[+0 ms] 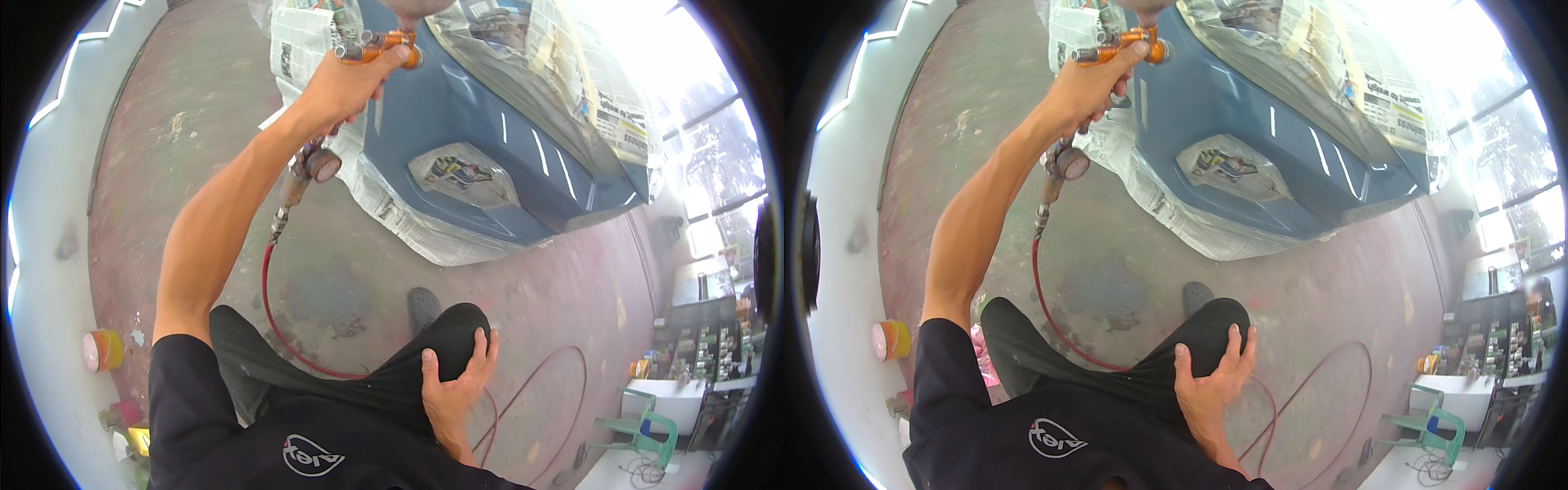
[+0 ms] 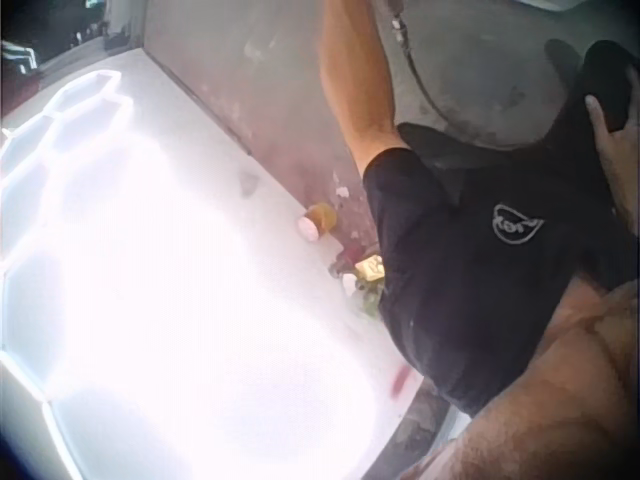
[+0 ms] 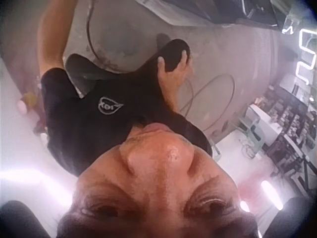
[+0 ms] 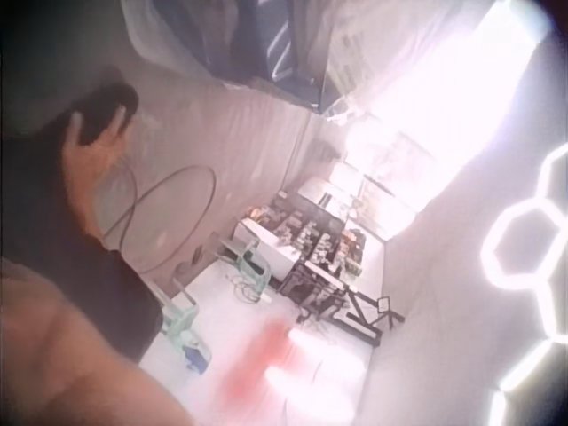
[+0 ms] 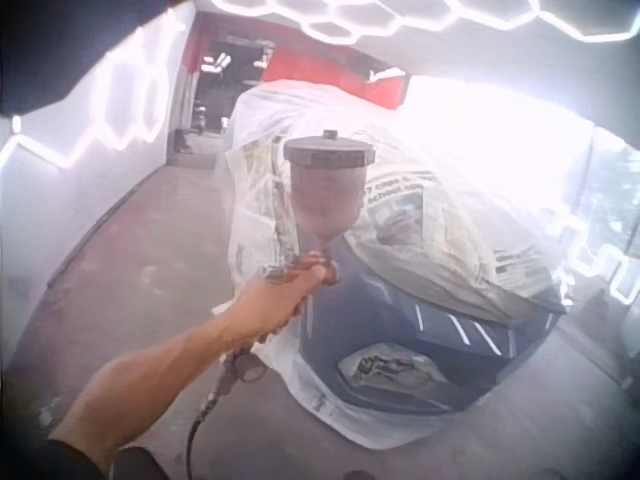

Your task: The person uses a spray gun to apply paint to a car bumper that is masked with newspaper and plastic. They move around the bumper to cover different areas, then walk to a workbench to pour paint from cans into the spray gun's cup and stir the mixture.

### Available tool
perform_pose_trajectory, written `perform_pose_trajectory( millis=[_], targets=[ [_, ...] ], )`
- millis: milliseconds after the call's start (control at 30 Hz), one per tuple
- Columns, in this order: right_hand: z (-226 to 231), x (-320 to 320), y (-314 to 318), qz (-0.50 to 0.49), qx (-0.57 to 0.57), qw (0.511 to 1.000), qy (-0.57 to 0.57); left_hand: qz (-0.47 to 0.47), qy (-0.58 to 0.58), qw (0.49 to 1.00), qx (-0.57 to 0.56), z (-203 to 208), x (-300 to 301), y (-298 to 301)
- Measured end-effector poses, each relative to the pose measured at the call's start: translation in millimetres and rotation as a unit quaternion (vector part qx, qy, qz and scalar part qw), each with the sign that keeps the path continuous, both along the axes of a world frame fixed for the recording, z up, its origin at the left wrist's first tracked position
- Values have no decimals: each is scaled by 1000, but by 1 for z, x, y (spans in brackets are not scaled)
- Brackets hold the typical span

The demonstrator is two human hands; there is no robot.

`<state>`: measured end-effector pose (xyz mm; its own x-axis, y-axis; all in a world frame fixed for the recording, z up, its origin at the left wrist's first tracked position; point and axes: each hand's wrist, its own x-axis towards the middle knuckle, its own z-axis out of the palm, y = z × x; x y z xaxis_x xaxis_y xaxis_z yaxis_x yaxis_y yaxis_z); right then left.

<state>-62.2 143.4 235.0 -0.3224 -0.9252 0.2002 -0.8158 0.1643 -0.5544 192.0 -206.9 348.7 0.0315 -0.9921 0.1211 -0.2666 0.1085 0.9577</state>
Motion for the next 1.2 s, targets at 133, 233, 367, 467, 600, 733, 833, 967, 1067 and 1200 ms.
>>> perform_pose_trajectory(
  millis=[133,233,367,467,600,733,833,967,1067,1200],
  targets=[
    [-3,1,-2,14,-9,1000,-3,-67,12,993,98,0,-27,29],
    [-9,-1,-3,11,-25,1000,1,-174,73,977,99,12,-35,42],
    [-11,0,-3,17,-37,999,-23,-122,-4,988,90,26,-28,25],
    [-9,-2,-2,15,-35,999,-20,-78,-12,996,46,29,-9,-6],
    [-9,-4,-2,16,-34,999,-32,-21,-2,1000,6,37,24,-44],
    [-2,-3,-3,17,1,999,-42,1,-11,1000,-28,54,51,-77],
    [0,-7,-3,15,7,999,-39,26,-11,999,-39,62,60,-90],
    [-5,-8,-4,11,-29,998,-47,63,15,997,-36,61,86,-115],
    [-7,-10,-2,18,-31,999,-40,80,14,996,-45,61,101,-131],
    [-1,-8,0,18,-10,999,-29,148,13,987,-68,57,113,-157]
  ],
)
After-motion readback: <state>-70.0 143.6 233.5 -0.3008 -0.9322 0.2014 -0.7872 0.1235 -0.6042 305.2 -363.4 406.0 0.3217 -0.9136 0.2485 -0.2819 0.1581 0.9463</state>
